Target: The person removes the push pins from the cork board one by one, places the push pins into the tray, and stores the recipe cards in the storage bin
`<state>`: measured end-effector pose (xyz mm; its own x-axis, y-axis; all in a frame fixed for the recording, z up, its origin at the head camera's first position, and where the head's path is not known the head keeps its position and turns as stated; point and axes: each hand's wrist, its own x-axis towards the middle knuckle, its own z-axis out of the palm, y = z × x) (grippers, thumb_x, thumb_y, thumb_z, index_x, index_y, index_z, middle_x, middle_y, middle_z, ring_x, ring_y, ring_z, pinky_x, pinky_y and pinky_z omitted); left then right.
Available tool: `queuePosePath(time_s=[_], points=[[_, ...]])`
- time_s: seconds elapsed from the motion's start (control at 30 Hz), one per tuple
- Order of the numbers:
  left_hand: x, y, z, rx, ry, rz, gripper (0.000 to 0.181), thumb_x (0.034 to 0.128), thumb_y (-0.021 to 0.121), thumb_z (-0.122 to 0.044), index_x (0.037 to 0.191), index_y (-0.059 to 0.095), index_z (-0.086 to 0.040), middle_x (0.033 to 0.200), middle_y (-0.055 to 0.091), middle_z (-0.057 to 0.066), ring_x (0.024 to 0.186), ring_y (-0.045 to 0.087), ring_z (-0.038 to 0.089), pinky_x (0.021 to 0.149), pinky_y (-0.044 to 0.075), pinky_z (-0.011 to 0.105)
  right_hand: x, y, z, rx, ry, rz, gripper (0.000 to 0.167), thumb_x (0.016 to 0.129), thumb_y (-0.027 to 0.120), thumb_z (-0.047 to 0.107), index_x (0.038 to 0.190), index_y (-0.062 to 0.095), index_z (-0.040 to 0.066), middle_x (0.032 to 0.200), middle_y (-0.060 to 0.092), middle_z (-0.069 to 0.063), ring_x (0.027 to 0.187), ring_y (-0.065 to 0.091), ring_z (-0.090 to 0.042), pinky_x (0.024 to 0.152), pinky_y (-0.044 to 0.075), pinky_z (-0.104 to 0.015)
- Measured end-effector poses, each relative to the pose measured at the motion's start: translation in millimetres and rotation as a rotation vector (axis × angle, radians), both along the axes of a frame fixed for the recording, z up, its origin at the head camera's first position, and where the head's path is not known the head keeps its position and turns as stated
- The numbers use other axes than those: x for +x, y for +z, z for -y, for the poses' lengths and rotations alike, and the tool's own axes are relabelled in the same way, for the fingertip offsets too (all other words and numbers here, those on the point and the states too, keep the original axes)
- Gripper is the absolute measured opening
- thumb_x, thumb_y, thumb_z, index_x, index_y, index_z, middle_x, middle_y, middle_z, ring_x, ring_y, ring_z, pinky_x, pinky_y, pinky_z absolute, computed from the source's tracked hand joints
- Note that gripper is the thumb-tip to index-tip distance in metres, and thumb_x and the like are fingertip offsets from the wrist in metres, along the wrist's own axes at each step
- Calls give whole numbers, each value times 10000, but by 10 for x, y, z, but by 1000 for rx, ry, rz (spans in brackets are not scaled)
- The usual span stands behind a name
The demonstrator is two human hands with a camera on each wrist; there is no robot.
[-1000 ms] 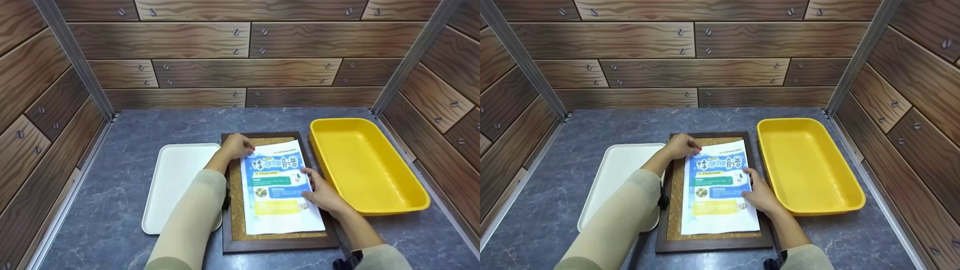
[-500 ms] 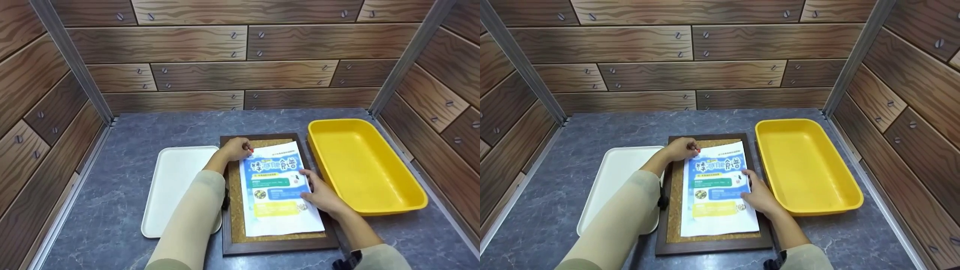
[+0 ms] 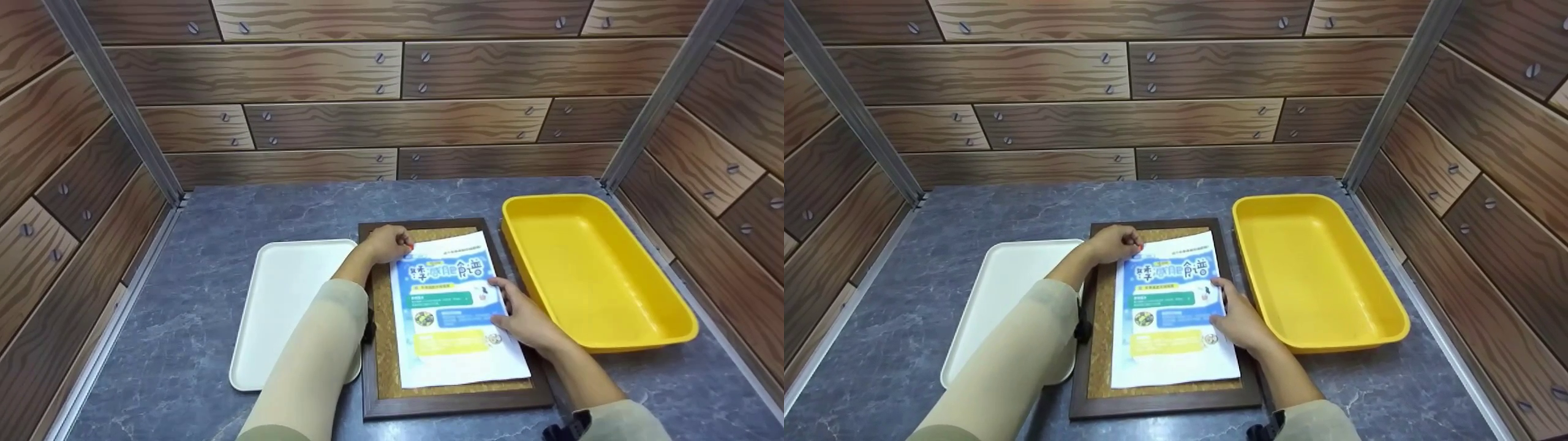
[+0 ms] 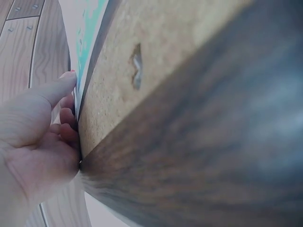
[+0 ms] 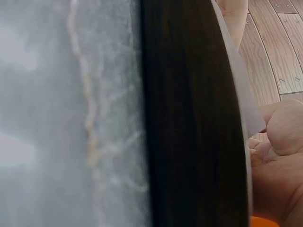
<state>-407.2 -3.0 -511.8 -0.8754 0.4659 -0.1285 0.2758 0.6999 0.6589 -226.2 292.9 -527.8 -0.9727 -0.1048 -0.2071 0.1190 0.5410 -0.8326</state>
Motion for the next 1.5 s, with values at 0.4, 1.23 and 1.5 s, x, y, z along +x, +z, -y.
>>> queuePosePath(time_s=[0.4,1.23,1.5], points=[[3,7,-25,-27,22,1,129,1066,682,-172,1128,777,-109,1079,765,47,884,560,122,915,502,335,-12,-11,3,31,-14,14,709,1044,631,-1,1675,322,94,1449,538,-255,1114,674,-267,895,543,-310],[45,-18,37,68,-17,13,115,1081,687,-205,1079,750,-109,933,646,-43,848,549,110,849,475,304,9,5,20,58,-1,17,712,1051,621,13,1684,304,78,1581,472,-297,1288,613,-348,1062,521,-460],[67,-29,66,207,-21,4,122,1059,724,-213,1102,737,-99,1050,745,46,903,607,104,807,492,251,2,18,9,65,0,32,721,1060,632,52,1694,292,104,1631,427,-306,1297,614,-350,1082,510,-470]])
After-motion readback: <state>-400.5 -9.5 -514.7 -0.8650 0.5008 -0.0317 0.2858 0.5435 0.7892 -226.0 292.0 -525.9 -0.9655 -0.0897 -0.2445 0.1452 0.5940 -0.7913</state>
